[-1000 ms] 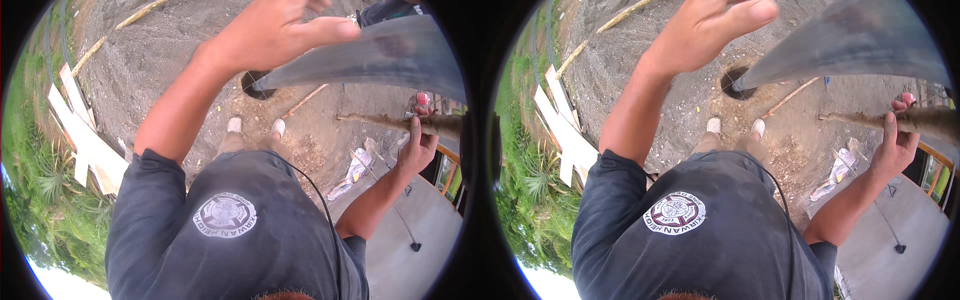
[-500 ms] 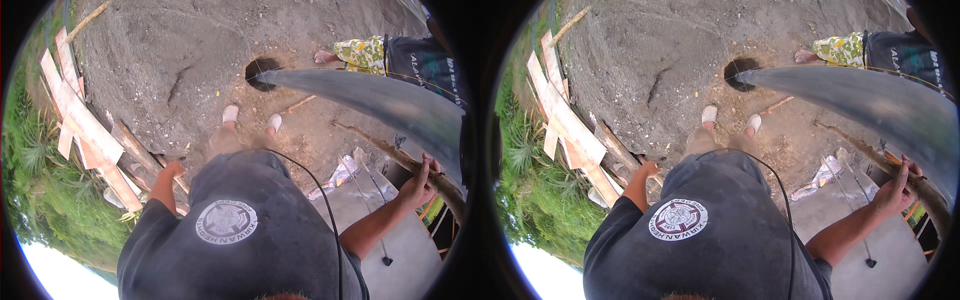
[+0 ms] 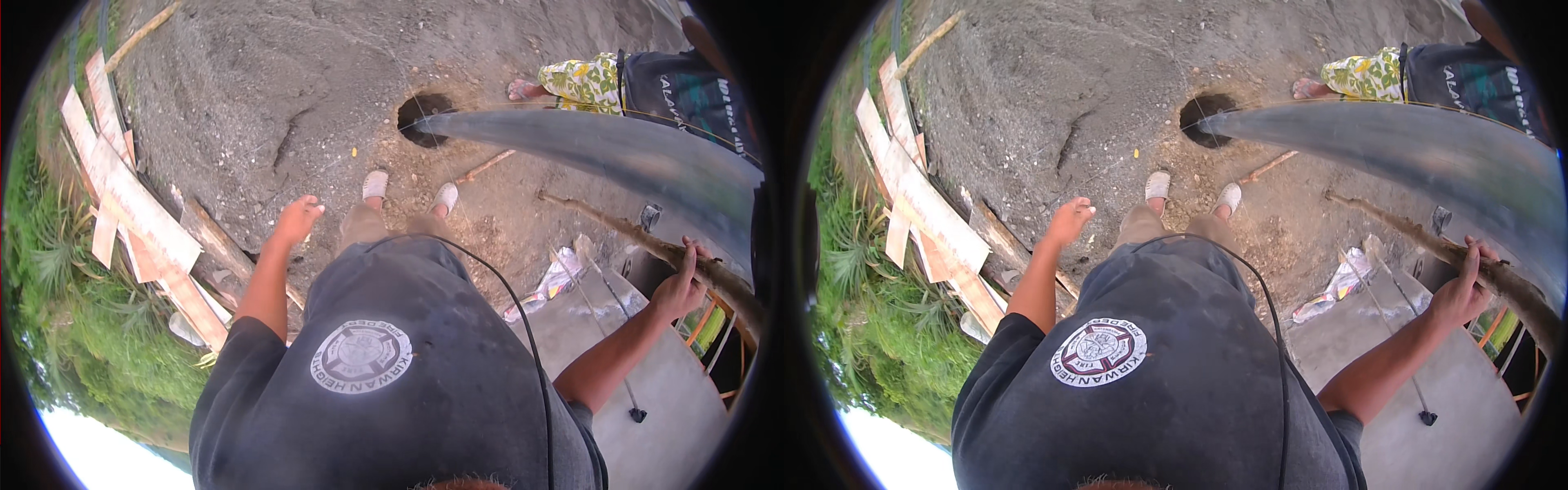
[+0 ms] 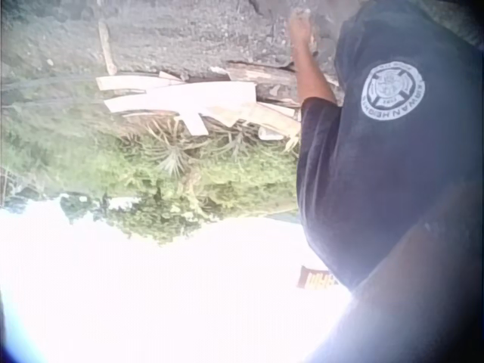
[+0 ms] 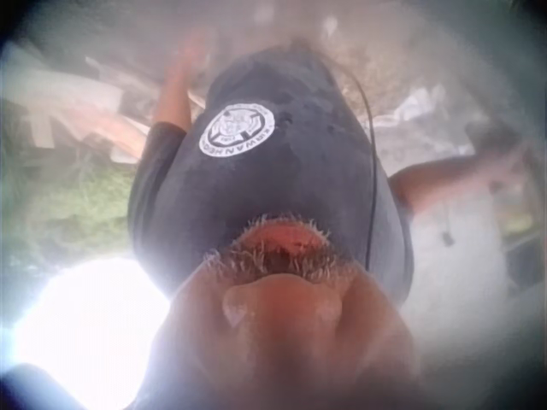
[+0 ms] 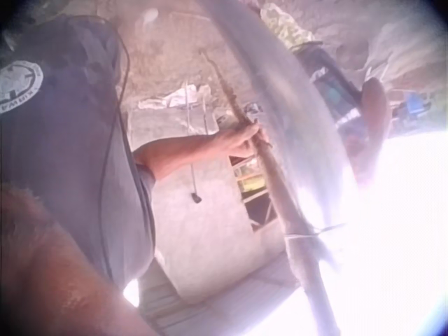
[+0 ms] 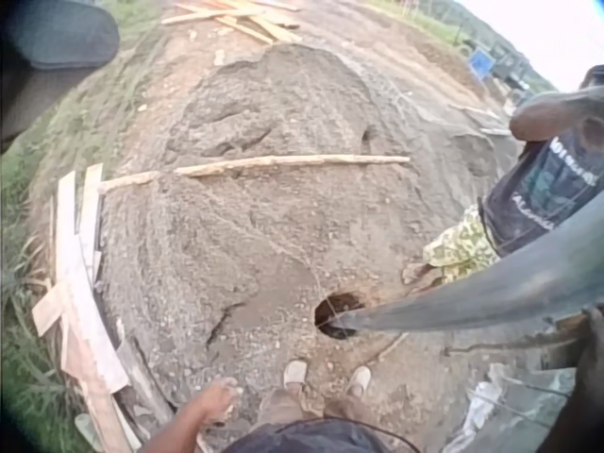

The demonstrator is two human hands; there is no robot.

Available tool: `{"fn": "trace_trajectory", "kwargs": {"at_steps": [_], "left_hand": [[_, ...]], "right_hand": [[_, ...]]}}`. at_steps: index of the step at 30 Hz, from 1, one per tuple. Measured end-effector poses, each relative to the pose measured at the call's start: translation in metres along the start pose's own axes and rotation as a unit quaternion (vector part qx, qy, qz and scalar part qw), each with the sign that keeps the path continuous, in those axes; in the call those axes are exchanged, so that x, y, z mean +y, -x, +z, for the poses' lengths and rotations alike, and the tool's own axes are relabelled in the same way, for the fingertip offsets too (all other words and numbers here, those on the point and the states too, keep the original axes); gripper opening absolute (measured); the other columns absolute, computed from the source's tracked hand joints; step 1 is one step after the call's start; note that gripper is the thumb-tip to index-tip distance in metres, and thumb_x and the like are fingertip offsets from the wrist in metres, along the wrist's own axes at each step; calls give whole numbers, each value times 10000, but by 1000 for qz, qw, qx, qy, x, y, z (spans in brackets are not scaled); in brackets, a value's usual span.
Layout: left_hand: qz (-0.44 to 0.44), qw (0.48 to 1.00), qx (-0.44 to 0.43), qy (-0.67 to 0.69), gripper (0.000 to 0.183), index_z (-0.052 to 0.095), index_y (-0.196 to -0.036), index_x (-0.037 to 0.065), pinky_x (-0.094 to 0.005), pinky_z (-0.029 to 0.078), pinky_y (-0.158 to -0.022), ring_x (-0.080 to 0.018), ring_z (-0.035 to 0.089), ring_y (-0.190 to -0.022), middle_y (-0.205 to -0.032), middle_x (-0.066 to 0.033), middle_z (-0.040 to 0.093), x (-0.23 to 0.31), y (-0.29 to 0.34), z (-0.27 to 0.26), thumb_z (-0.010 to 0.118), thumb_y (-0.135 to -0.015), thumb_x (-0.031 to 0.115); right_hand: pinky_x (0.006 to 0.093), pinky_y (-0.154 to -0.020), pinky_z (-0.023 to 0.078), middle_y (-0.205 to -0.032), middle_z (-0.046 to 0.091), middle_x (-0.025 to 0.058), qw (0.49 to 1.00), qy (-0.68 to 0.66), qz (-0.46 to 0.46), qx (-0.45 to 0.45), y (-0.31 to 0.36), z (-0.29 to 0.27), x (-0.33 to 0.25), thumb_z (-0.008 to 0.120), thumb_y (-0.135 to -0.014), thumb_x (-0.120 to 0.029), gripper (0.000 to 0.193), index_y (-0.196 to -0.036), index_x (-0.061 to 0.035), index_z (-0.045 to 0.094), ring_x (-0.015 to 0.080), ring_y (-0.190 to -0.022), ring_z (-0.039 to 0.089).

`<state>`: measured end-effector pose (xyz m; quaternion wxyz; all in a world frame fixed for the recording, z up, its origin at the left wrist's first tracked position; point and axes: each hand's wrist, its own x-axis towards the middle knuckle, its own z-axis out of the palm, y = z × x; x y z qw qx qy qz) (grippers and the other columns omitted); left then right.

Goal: The person holds a wooden stick to support a metal pole being positioned into a ground hole with another worker, then walks around the construction site along a string line.

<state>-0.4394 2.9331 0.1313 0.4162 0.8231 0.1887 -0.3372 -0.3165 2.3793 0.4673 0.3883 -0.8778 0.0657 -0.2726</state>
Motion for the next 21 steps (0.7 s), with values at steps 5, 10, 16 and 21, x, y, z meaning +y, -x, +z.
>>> {"fn": "trace_trajectory", "kwargs": {"at_steps": [5, 10, 16, 21], "left_hand": [[-44, 996, -17, -82, 450, 553, -1090, -5, -365, 432, -850, -316, 576, -975, -1008, -203, 610, -33, 6, 0, 595, -789, 326], [-111, 981, -47, -149, 451, 585, -1038, -9, -377, 424, -862, -340, 558, -995, -1019, -215, 599, -70, 34, 9, 603, -776, 357], [-133, 980, -48, -136, 446, 593, -1016, -2, -383, 424, -854, -351, 552, -997, -1023, -210, 598, -79, 47, 20, 599, -773, 372], [-64, 994, -22, -89, 445, 580, -1031, -5, -388, 426, -835, -349, 559, -980, -1006, -209, 604, -74, 37, 26, 584, -782, 364]], "right_hand": [[327, -880, 385, -903, 573, 102, 1000, -3, -7, -11, -1, -1, 2, 571, -828, -45, 87, -880, 25, 578, 179, -890, 544], [333, -882, 387, -903, 570, 107, 1000, -1, -9, -8, -2, -2, 5, 566, -830, -39, 89, -884, 31, 577, 184, -890, 547], [336, -884, 391, -900, 569, 111, 1000, -19, -18, -8, -4, -2, 10, 555, -831, -27, 87, -887, 38, 573, 194, -894, 550], [337, -888, 390, -902, 571, 117, 999, -34, -24, -11, -4, -3, 13, 548, -830, -18, 93, -902, 37, 567, 198, -896, 552]]}}
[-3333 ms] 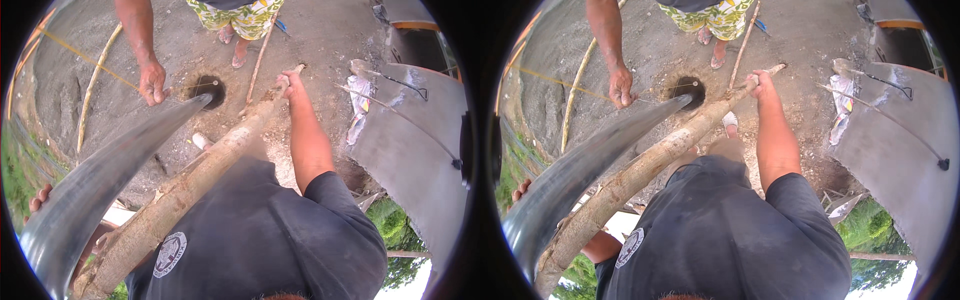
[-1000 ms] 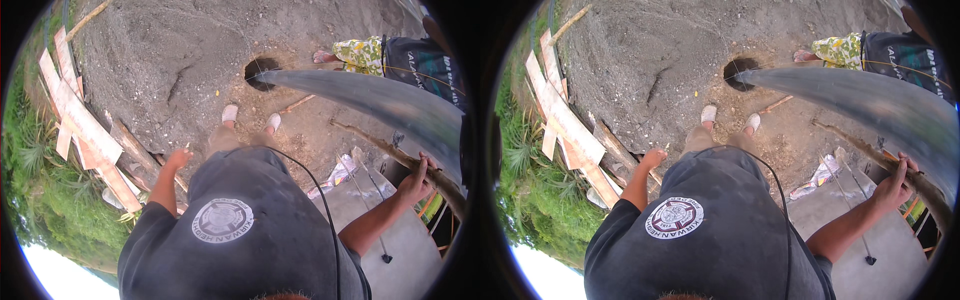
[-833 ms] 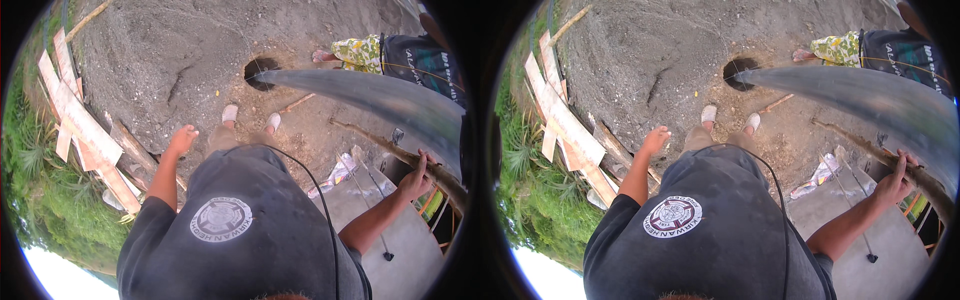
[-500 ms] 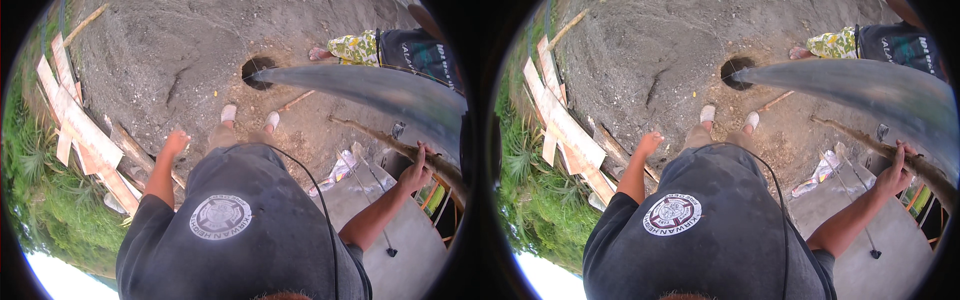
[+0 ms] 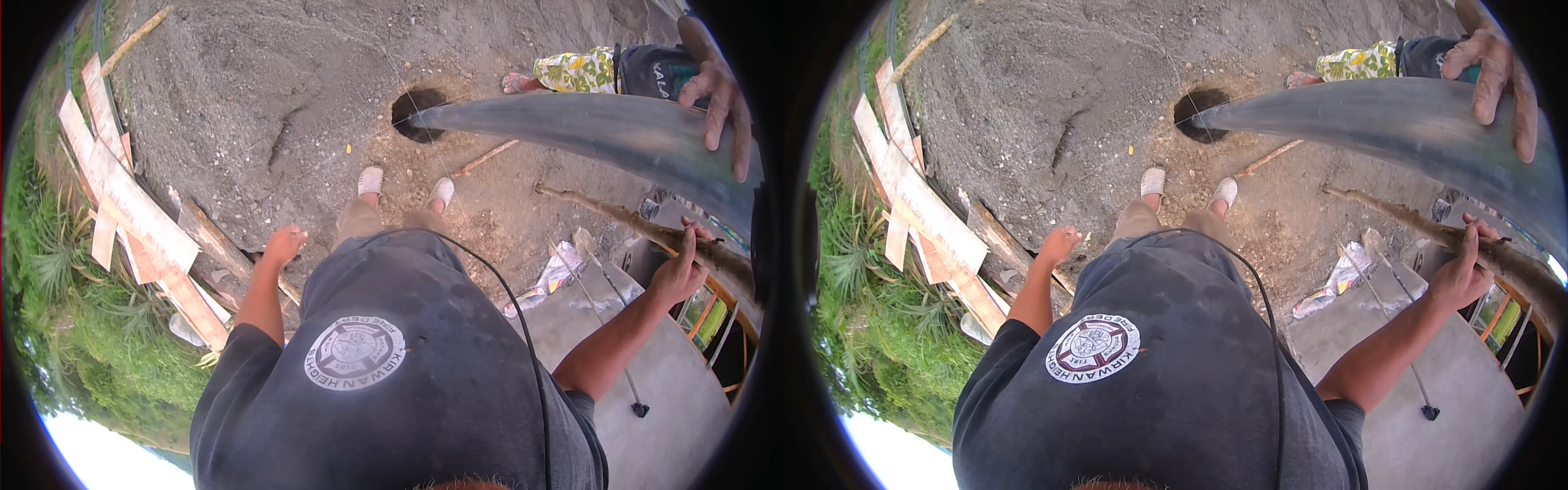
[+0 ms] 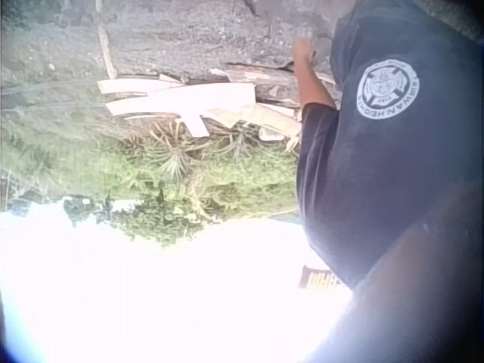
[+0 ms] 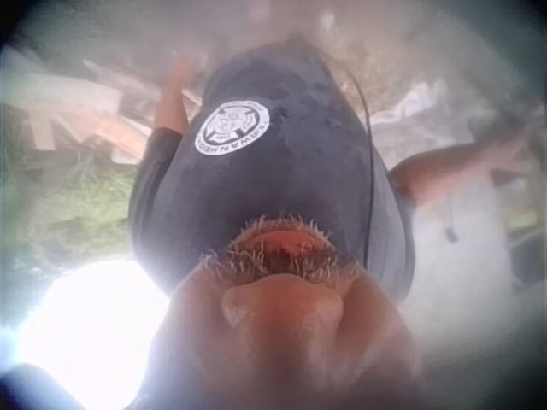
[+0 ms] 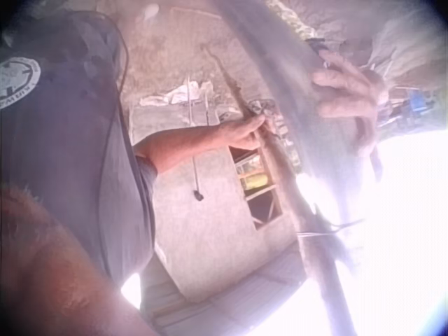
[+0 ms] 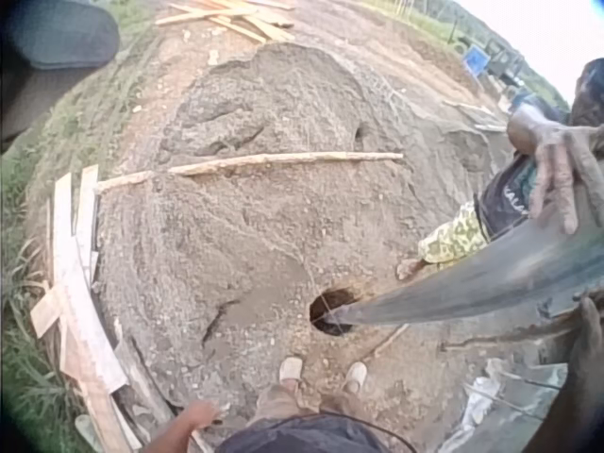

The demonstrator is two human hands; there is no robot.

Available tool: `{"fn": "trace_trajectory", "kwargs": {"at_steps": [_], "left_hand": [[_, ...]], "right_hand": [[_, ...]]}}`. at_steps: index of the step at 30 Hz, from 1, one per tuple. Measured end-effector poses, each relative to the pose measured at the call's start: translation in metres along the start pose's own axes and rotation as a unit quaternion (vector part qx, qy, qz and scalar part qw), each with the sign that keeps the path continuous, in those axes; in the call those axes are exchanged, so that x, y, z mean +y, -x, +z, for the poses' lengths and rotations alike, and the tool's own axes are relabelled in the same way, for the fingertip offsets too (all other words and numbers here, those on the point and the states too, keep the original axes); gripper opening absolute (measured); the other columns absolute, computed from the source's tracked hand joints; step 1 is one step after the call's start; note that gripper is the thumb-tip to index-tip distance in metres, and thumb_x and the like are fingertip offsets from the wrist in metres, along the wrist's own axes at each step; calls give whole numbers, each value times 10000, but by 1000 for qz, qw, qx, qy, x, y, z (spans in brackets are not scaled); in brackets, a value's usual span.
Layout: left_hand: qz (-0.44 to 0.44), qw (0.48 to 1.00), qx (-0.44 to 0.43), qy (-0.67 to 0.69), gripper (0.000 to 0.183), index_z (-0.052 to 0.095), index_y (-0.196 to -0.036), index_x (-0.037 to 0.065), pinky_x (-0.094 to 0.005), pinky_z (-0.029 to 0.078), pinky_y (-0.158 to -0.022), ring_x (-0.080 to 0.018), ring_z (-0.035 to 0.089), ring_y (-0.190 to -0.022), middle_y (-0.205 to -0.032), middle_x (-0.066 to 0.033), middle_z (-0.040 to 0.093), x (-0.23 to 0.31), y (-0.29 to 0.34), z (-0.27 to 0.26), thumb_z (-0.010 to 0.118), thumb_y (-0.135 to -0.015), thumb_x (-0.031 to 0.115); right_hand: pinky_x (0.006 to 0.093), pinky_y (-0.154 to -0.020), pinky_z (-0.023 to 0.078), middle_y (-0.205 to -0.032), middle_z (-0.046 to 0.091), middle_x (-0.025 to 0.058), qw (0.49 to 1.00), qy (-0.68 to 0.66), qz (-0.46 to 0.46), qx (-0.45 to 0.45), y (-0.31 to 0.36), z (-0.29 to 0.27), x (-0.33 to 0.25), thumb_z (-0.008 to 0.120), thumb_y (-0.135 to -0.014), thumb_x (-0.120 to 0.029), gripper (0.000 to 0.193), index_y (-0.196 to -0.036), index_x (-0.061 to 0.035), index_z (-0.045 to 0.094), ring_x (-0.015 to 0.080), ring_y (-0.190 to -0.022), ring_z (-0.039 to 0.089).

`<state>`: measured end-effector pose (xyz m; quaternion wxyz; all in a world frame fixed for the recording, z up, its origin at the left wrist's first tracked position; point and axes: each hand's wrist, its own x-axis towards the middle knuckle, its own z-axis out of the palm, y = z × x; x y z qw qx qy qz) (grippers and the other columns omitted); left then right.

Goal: The person holds a wooden stick to support a metal pole being positioned into a ground hole with another worker, then walks around the construction site along a string line.

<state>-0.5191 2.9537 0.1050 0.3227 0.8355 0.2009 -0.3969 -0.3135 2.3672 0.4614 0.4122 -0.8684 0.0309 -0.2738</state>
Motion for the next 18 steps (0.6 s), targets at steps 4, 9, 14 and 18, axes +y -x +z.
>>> {"fn": "trace_trajectory", "kwargs": {"at_steps": [4, 9, 14, 18], "left_hand": [[-8, 999, -18, 28, 439, 577, -1040, -2, -385, 430, -828, -341, 567, -968, -994, -202, 610, 14, -7, -3, 580, -786, 356], [14, 1000, 7, 14, 416, 580, -1037, 4, -378, 435, -833, -319, 574, -974, -986, -199, 614, 31, -3, -12, 589, -785, 335], [-10, 1000, 5, -1, 406, 587, -1024, 8, -380, 436, -837, -328, 568, -974, -1001, -195, 609, 28, -1, -15, 595, -783, 334], [10, 999, 5, -40, 406, 590, -1003, 12, -385, 433, -840, -347, 556, -977, -1014, -198, 600, 20, 0, -15, 594, -783, 352]], "right_hand": [[344, -887, 390, -902, 573, 117, 1000, -2, -1, -5, 0, 0, -1, 543, -830, -16, 92, -906, 30, 565, 198, -894, 552], [373, -900, 388, -901, 583, 113, 999, 42, -17, -23, 0, -1, -3, 532, -835, -26, 102, -924, 9, 567, 203, -889, 554], [350, -905, 364, -916, 591, 148, 1000, -8, 4, -14, 2, 0, -2, 547, -821, -35, 102, -892, 37, 565, 212, -909, 548], [365, -904, 381, -912, 592, 116, 1000, -10, -13, -27, 3, -1, 1, 527, -834, -23, 107, -925, 13, 568, 196, -891, 553]]}}
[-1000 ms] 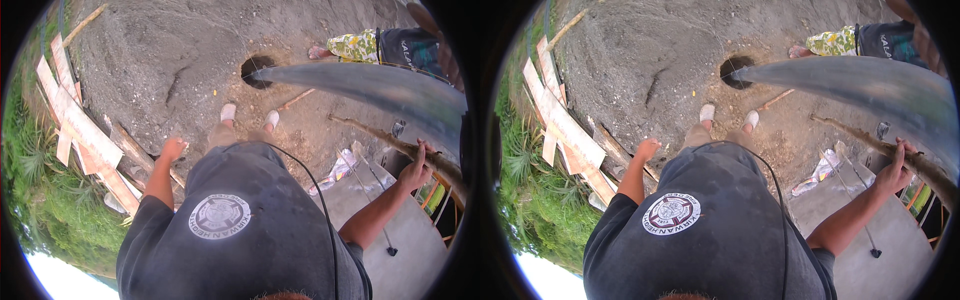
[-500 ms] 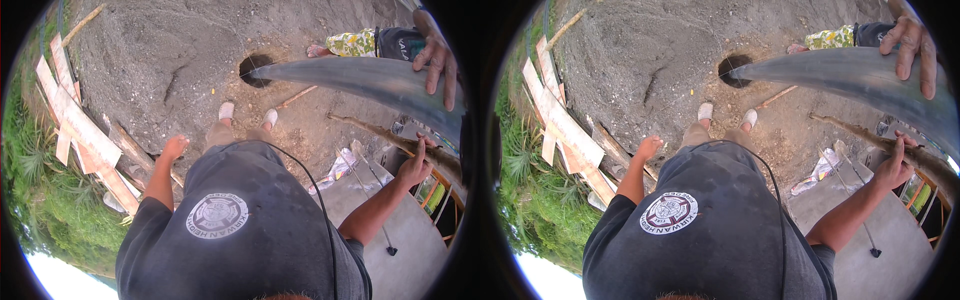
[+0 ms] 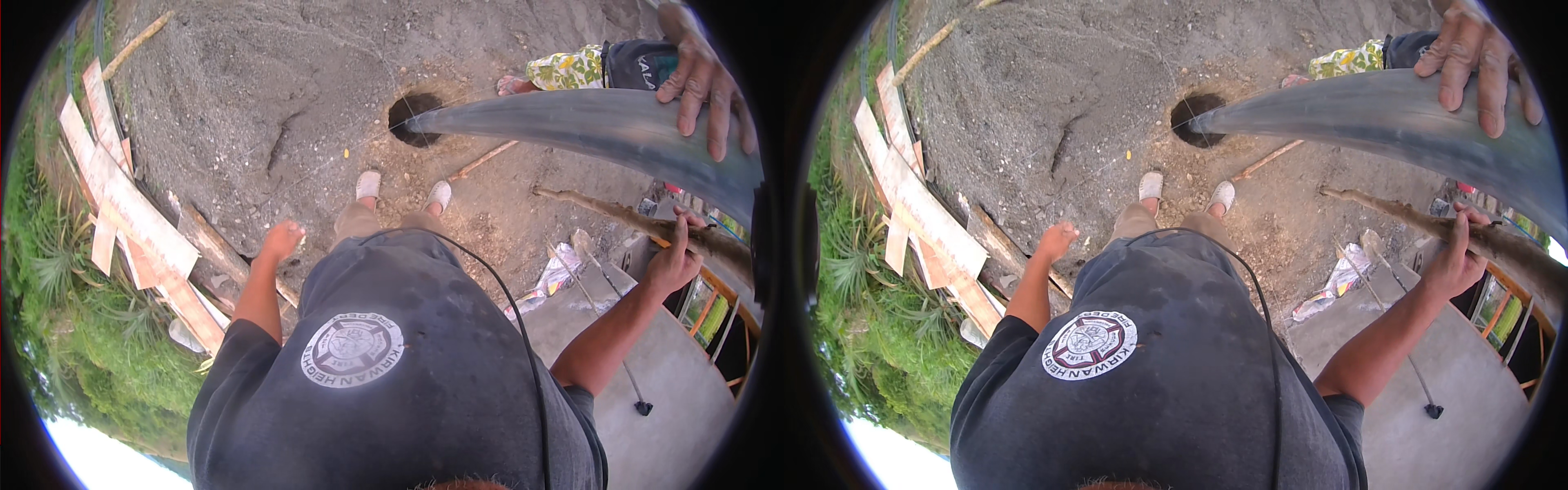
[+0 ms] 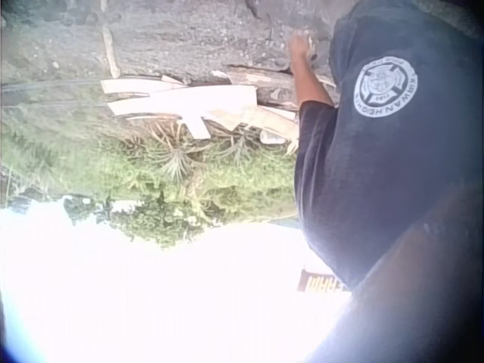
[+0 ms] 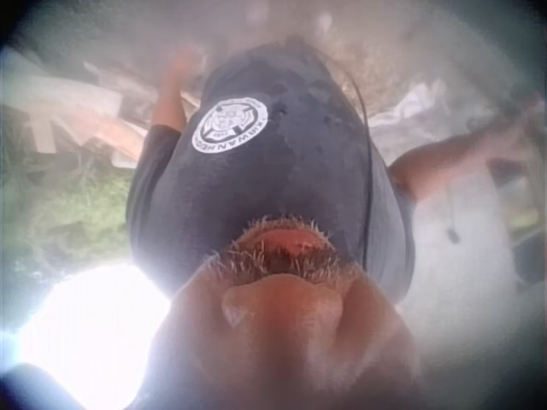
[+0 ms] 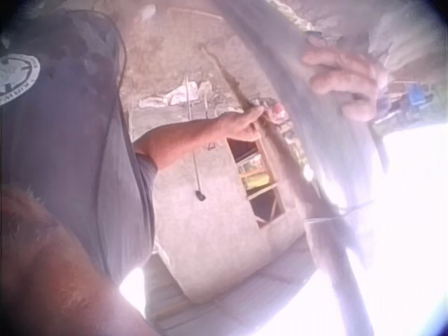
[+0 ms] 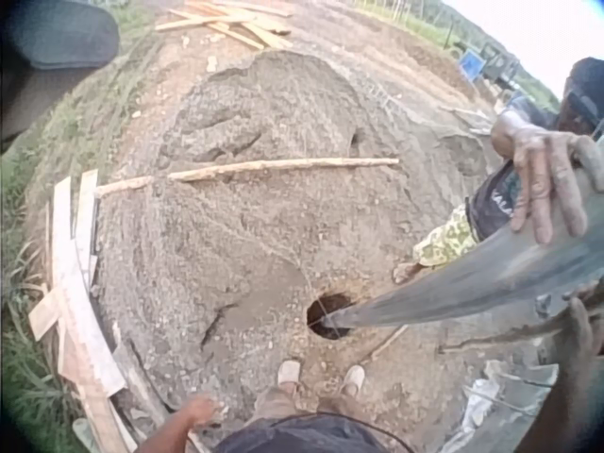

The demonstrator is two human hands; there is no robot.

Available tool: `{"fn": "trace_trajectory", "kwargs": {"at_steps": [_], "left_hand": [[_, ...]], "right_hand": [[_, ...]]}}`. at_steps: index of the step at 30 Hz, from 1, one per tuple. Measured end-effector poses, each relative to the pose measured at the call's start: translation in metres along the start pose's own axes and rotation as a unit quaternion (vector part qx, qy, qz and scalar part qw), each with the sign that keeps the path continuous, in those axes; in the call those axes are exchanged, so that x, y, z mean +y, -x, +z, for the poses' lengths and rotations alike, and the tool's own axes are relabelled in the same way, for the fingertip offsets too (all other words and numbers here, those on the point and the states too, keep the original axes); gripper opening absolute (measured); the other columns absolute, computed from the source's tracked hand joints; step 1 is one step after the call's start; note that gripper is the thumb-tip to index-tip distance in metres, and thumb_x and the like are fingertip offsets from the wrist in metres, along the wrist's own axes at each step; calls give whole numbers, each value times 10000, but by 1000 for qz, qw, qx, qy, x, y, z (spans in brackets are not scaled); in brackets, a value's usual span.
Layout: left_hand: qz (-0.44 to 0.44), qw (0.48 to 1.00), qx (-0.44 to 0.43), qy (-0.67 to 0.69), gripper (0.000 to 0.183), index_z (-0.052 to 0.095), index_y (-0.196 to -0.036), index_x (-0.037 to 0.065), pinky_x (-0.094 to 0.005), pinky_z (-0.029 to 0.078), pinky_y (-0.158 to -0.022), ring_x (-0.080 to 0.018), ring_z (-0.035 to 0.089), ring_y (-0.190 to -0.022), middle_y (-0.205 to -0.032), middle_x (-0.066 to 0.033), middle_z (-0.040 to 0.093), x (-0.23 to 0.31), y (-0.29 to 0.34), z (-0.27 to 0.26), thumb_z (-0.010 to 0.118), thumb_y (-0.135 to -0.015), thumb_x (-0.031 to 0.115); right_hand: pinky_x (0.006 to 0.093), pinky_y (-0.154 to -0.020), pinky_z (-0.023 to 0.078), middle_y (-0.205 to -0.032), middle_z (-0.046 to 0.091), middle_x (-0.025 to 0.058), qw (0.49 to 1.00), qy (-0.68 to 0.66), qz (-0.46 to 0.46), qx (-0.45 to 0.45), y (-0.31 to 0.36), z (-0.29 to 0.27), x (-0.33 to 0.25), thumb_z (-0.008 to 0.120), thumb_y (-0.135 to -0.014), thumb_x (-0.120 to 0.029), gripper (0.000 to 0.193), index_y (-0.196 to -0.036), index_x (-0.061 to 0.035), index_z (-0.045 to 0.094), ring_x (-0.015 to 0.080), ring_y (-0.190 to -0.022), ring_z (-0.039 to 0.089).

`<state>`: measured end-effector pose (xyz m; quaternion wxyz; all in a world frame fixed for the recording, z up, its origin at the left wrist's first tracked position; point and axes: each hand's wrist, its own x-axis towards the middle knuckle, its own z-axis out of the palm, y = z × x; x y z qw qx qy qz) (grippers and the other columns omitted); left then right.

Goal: The person holds a wooden stick to support a metal pole being positioned into a ground hole with another worker, then walks around the construction site along a string line.

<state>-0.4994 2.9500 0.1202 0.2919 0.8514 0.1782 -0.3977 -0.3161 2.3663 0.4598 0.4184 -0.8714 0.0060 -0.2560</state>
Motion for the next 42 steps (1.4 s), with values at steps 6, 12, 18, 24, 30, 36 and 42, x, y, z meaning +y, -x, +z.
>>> {"fn": "trace_trajectory", "kwargs": {"at_steps": [6, 12, 18, 24, 30, 36, 42], "left_hand": [[-6, 1000, 9, 11, 384, 597, -957, 7, -378, 420, -832, -331, 564, -948, -974, -185, 610, -14, -4, 3, 579, -784, 349], [28, 999, 26, 4, 348, 606, -893, 21, -376, 423, -819, -323, 571, -927, -950, -193, 610, -32, -22, -7, 590, -777, 348], [46, 996, 5, -70, 331, 607, -886, 24, -382, 436, -786, -328, 584, -877, -903, -184, 621, -21, -44, -36, 611, -770, 334], [80, 986, -44, -136, 368, 609, -973, 38, -391, 425, -842, -349, 555, -973, -1008, -191, 600, 20, -73, -56, 593, -779, 350], [145, 981, -24, -126, 378, 617, -967, 32, -389, 426, -844, -340, 560, -978, -1009, -202, 599, 78, -87, -57, 598, -769, 354], [187, 970, -20, -154, 324, 612, -895, 11, -372, 439, -793, -320, 589, -898, -931, -185, 621, 118, -92, -47, 598, -779, 313], [176, 972, -45, -151, 346, 599, -945, 15, -366, 437, -804, -319, 586, -913, -934, -194, 616, 130, -79, -33, 594, -790, 324]], "right_hand": [[337, -904, 385, -925, 596, 97, 1000, 2, 10, 17, 6, 2, -11, 521, -844, -11, 111, -943, 9, 568, 173, -890, 555], [324, -947, 339, -1124, 534, 122, 998, 54, -10, 35, 20, 11, -34, 546, -837, -36, 255, -1078, 34, 501, 187, -1081, 465], [344, -959, 345, -1197, 468, 142, 980, 98, 95, 144, 89, -18, -32, 584, -814, -64, 488, -1251, -11, 374, 210, -1117, 448], [314, -887, 403, -1115, 516, 137, 932, 52, 315, 172, 223, -36, 47, 571, -812, -65, 432, -1204, 24, 410, 203, -1025, 511], [281, -781, 433, -959, 599, 123, 809, 122, 575, -4, 408, -14, 117, 564, -782, -138, 397, -1145, 8, 500, 161, -911, 550], [298, -780, 438, -947, 625, 152, 733, 91, 635, -224, 526, 11, 91, 583, -763, -191, 330, -1009, 30, 582, 225, -864, 583], [286, -723, 448, -931, 627, 151, 718, 17, 660, -220, 508, 2, 102, 580, -743, -177, 364, -1027, 49, 567, 213, -816, 594]]}}
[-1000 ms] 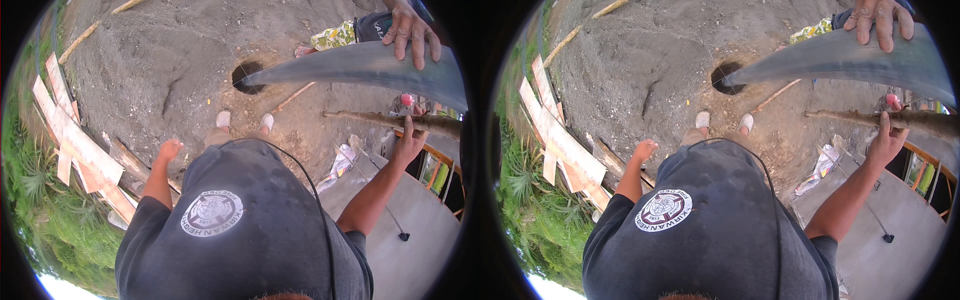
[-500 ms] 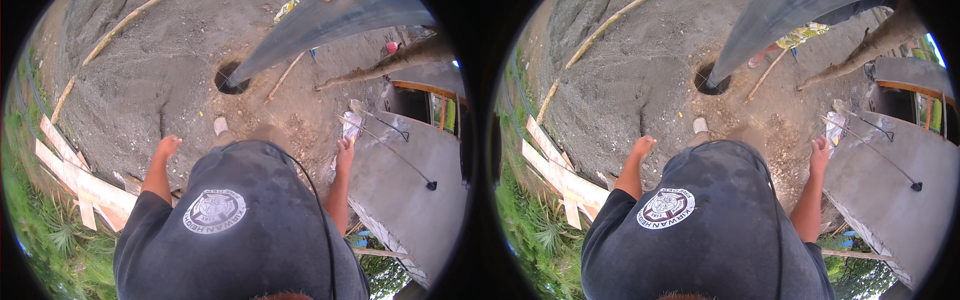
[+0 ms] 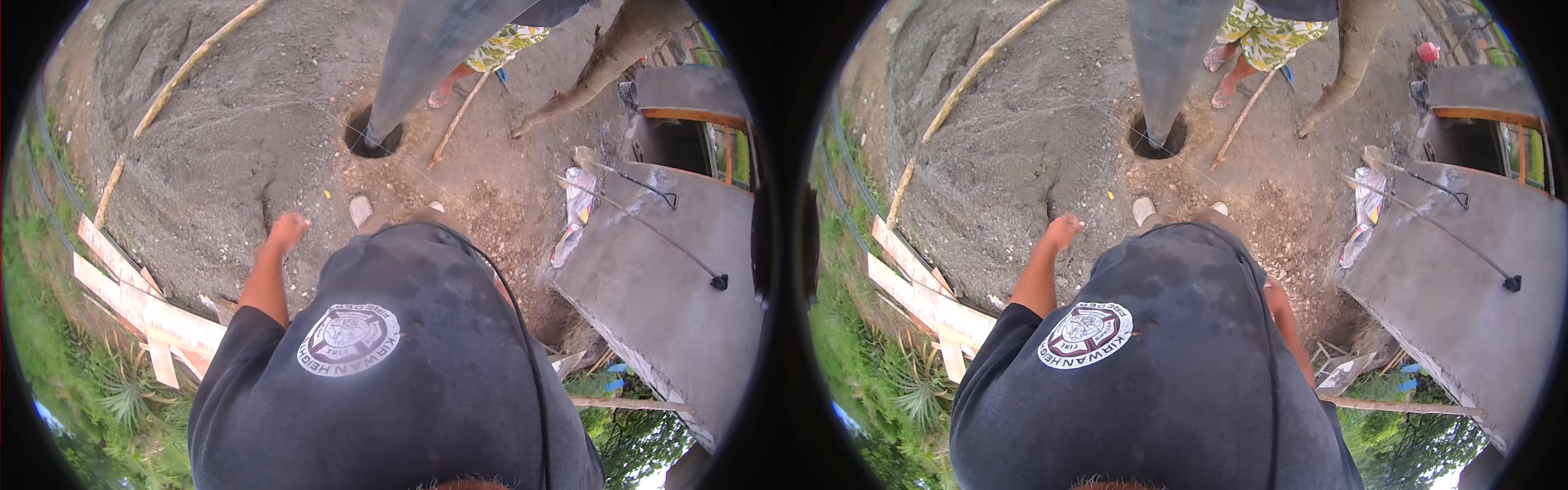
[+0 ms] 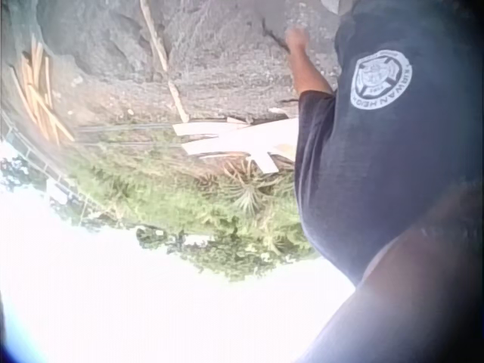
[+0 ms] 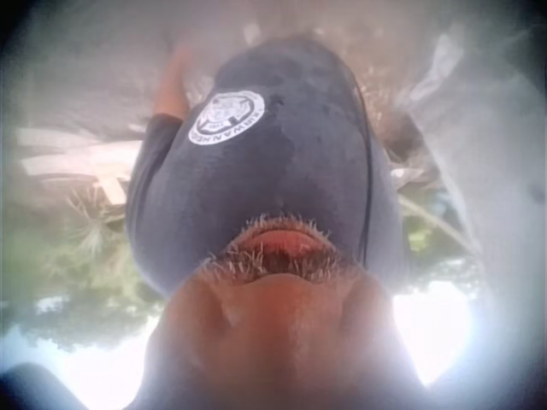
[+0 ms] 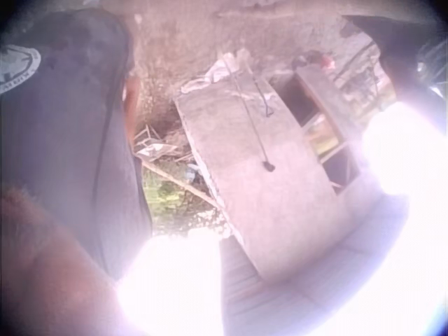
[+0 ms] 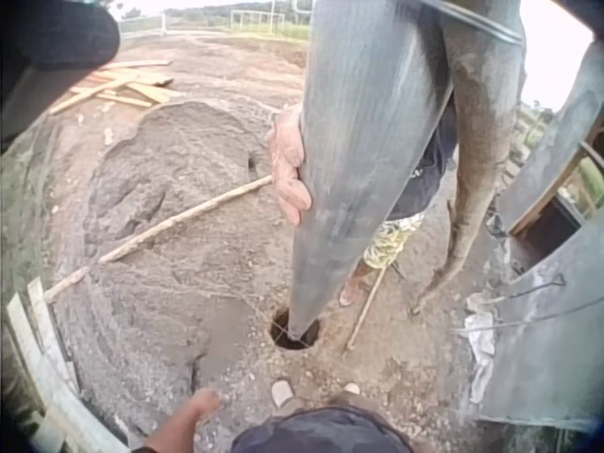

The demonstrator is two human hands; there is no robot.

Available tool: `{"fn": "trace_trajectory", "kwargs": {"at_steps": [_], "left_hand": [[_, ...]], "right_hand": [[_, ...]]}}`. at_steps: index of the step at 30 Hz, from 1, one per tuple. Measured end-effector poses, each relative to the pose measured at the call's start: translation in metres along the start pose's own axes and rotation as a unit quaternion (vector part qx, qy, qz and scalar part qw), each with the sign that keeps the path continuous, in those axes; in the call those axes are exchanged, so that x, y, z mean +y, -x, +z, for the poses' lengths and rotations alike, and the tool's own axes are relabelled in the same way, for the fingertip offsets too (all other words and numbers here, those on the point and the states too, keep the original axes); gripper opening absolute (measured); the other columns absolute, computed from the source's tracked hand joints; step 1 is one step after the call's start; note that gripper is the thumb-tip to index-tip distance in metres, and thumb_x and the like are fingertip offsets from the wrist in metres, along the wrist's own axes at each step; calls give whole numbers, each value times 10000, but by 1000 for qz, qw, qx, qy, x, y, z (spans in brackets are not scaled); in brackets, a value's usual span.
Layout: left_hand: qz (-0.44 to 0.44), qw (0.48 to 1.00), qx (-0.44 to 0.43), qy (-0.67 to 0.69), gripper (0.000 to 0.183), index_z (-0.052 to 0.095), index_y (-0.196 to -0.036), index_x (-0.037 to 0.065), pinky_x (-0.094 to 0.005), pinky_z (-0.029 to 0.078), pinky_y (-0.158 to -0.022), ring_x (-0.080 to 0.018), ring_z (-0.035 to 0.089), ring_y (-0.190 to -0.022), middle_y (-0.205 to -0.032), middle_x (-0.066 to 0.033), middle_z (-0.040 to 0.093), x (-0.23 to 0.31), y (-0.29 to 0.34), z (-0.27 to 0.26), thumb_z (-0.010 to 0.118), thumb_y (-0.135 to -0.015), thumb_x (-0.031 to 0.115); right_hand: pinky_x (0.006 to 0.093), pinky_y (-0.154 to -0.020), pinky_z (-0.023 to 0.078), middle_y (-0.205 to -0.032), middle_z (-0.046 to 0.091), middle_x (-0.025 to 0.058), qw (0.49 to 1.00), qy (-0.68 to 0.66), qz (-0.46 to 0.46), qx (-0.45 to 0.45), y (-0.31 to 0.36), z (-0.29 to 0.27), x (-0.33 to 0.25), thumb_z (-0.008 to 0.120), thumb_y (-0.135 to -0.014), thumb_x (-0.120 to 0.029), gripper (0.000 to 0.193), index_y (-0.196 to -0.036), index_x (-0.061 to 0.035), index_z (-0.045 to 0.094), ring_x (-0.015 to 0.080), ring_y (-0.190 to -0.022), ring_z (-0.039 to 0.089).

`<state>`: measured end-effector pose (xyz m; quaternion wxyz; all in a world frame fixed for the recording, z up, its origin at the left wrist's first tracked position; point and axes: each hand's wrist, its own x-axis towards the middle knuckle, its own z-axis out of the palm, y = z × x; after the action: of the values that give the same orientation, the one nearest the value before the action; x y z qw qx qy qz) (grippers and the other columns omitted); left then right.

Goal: The person holds a wooden stick to support a metal pole being positioned into a ground hole with another worker, then walks around the construction site along a string line.

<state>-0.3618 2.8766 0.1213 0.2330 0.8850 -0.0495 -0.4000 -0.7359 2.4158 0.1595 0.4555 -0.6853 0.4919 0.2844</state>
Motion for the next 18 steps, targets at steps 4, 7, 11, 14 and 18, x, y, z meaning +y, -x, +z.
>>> {"fn": "trace_trajectory", "kwargs": {"at_steps": [4, 7, 11, 14, 18], "left_hand": [[-79, 996, -47, -1, 412, 602, -1029, 24, -381, 425, -856, -328, 554, -1005, -1042, -196, 594, -3, 8, 12, 607, -775, 348], [-31, 999, 35, 10, 343, 599, -949, 4, -366, 433, -823, -316, 585, -929, -952, -200, 615, -11, 17, 23, 612, -782, 305], [-65, 998, 15, 7, 374, 595, -999, 20, -369, 426, -844, -319, 565, -977, -1000, -196, 603, -21, 23, 30, 619, -776, 319], [-103, 994, -16, 18, 426, 586, -1056, 28, -377, 419, -868, -324, 547, -1020, -1056, -188, 590, -25, 27, 36, 614, -775, 347], [-98, 993, -37, 50, 409, 595, -1014, 31, -381, 427, -844, -330, 560, -984, -1020, -186, 601, -27, 31, 47, 606, -772, 360]], "right_hand": [[286, -723, 446, -928, 621, 135, 996, -49, -37, 68, -28, -47, -36, 558, -741, -116, 369, -1073, 43, 543, 187, -798, 582], [256, -671, 452, -910, 604, 74, 983, -81, -109, 123, -39, -81, -65, 532, -783, -91, 302, -1075, -15, 547, 152, -762, 572], [255, -686, 457, -964, 595, 81, 971, -66, -177, 147, -45, -101, -90, 541, -788, -82, 339, -1116, 0, 520, 154, -804, 571], [273, -783, 445, -995, 610, 116, 979, -80, -133, 132, -46, -103, -90, 543, -772, -97, 352, -1096, 41, 524, 179, -903, 575], [282, -775, 453, -990, 611, 128, 987, -22, -121, 98, -46, -92, -74, 546, -765, -98, 352, -1087, 43, 532, 184, -883, 577]]}}
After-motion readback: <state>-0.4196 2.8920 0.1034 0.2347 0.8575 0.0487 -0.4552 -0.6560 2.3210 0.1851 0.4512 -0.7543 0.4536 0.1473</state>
